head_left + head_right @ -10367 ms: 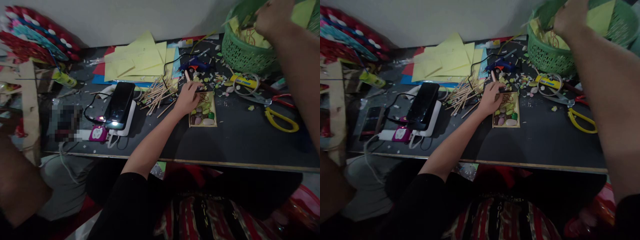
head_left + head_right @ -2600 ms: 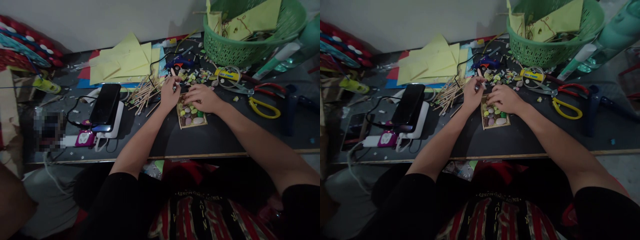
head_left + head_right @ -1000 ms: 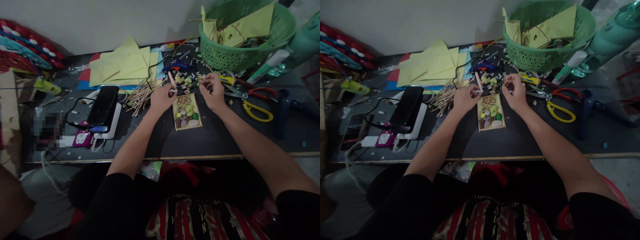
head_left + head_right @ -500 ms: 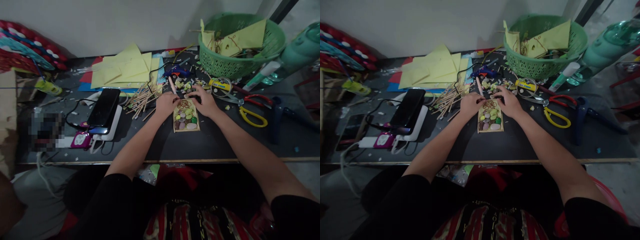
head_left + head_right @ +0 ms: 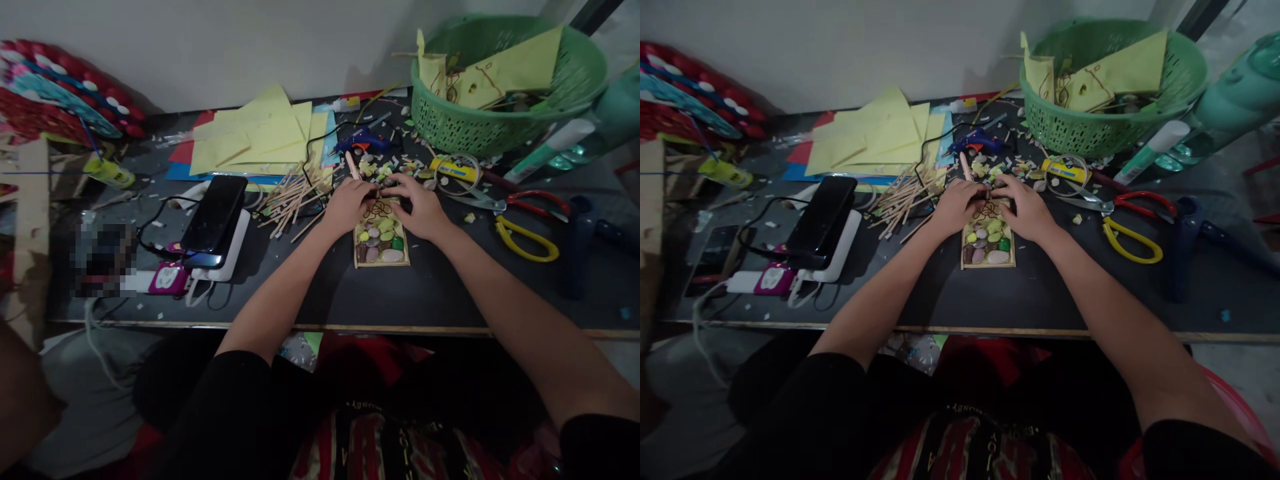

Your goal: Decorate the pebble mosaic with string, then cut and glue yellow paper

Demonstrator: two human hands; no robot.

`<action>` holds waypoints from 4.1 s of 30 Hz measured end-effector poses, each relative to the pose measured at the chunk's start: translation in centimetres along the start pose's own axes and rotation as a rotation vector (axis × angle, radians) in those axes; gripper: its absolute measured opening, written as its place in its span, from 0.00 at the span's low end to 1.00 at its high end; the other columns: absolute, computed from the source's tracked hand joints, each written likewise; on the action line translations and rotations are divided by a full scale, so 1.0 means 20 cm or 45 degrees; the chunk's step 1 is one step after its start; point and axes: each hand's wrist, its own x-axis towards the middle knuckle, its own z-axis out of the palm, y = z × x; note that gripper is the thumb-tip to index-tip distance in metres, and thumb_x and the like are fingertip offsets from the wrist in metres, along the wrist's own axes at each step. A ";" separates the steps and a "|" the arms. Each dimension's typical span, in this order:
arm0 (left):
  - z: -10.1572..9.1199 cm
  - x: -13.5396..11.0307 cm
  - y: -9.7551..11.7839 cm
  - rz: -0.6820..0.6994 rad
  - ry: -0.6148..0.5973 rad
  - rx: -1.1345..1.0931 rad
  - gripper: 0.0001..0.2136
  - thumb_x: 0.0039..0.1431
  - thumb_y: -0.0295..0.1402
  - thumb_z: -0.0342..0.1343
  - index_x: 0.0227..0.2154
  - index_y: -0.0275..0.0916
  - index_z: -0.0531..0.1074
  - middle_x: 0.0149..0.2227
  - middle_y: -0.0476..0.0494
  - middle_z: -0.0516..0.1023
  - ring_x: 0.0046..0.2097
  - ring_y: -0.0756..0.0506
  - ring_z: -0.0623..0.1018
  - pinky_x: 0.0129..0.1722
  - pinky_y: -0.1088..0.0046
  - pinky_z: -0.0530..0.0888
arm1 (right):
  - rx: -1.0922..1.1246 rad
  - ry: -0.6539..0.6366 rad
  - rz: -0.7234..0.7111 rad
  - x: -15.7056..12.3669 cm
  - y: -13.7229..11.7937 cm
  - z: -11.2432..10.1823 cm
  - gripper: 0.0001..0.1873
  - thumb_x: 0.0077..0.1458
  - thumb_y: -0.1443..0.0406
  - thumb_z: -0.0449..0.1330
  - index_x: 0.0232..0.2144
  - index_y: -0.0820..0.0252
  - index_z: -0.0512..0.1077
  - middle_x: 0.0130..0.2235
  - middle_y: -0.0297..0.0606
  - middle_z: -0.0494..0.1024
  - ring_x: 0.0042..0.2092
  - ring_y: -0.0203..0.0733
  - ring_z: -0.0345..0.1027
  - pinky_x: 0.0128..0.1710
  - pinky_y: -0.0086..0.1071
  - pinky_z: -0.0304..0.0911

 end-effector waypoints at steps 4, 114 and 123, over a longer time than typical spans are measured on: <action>0.00 -0.01 0.01 -0.054 0.122 -0.014 0.10 0.59 0.29 0.56 0.44 0.39 0.74 0.44 0.40 0.78 0.51 0.38 0.72 0.52 0.58 0.70 | 0.024 -0.005 0.004 0.00 -0.01 0.00 0.32 0.54 0.69 0.58 0.61 0.54 0.60 0.50 0.41 0.81 0.52 0.52 0.74 0.53 0.51 0.69; 0.04 -0.05 0.14 -0.101 0.114 -1.067 0.25 0.58 0.53 0.59 0.49 0.37 0.76 0.39 0.42 0.83 0.36 0.48 0.79 0.37 0.71 0.76 | 0.798 0.472 0.279 -0.01 -0.08 0.01 0.29 0.47 0.57 0.69 0.46 0.50 0.58 0.33 0.30 0.75 0.34 0.40 0.73 0.36 0.39 0.71; -0.01 -0.08 0.15 0.272 0.405 -0.269 0.13 0.66 0.41 0.52 0.38 0.38 0.76 0.40 0.41 0.83 0.43 0.46 0.80 0.47 0.67 0.75 | 0.805 0.384 0.252 -0.02 -0.18 0.00 0.26 0.45 0.58 0.68 0.41 0.50 0.57 0.28 0.27 0.69 0.27 0.35 0.65 0.27 0.34 0.64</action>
